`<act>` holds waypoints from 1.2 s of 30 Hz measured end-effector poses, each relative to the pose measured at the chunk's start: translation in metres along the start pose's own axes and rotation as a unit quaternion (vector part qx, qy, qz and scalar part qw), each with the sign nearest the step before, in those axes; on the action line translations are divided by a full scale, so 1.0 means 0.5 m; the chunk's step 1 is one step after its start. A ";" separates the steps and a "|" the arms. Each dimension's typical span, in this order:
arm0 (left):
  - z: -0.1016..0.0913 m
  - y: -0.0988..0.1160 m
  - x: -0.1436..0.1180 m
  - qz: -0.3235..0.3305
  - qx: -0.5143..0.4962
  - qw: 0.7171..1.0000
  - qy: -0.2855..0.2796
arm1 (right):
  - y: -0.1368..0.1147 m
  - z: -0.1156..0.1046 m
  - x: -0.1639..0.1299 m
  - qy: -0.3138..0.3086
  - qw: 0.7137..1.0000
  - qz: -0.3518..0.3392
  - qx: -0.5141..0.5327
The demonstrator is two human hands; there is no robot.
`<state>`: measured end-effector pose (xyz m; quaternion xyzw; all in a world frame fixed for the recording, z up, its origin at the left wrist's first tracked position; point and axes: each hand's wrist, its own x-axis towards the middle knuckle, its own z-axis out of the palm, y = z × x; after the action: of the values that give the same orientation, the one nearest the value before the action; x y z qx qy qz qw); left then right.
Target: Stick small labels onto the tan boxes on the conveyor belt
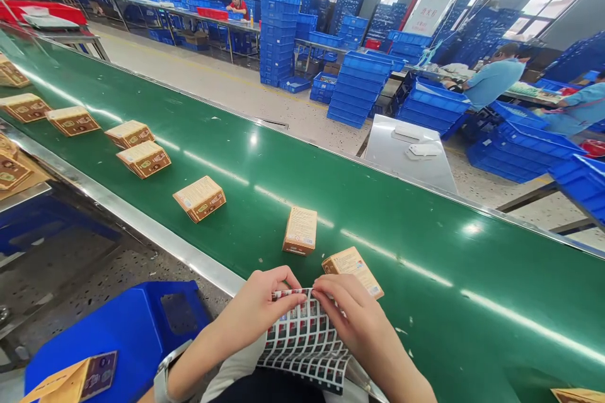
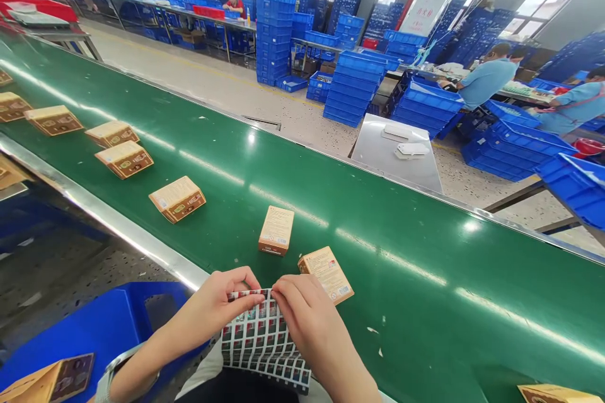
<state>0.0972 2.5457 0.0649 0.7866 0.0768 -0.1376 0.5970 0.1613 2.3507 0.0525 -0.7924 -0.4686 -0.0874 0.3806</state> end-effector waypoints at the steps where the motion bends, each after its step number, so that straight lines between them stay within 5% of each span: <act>1: 0.000 -0.002 0.000 0.000 0.002 1.000 0.007 | -0.003 0.004 -0.005 0.018 1.000 -0.013 -0.009; 4: -0.009 -0.009 0.003 -0.010 0.011 1.000 0.025 | -0.010 0.010 -0.014 0.048 0.999 -0.015 0.006; 7: -0.032 -0.020 0.009 0.009 0.059 0.998 0.021 | 0.009 0.015 -0.003 0.079 0.981 0.133 0.120; 11: -0.057 -0.043 0.041 0.110 0.137 0.983 -0.052 | 0.090 0.052 0.041 0.177 0.849 0.389 0.311; 13: -0.057 -0.054 0.068 0.160 0.165 0.969 -0.091 | 0.135 0.082 0.061 0.216 0.785 0.445 0.373; 16: -0.045 -0.063 0.107 0.185 0.187 0.957 -0.122 | 0.181 0.118 0.071 0.254 0.741 0.480 0.395; 26: -0.005 -0.059 0.124 0.147 0.136 0.968 -0.155 | 0.195 0.124 0.032 0.295 0.756 0.488 0.321; 36: 0.034 -0.049 0.137 0.153 0.161 0.957 -0.188 | 0.195 0.101 0.003 0.277 0.817 0.482 0.153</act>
<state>0.1533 2.5334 0.0170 0.8348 -0.1814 -0.2000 0.4799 0.2299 2.3598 -0.0329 -0.7909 0.0911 -0.0356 0.6041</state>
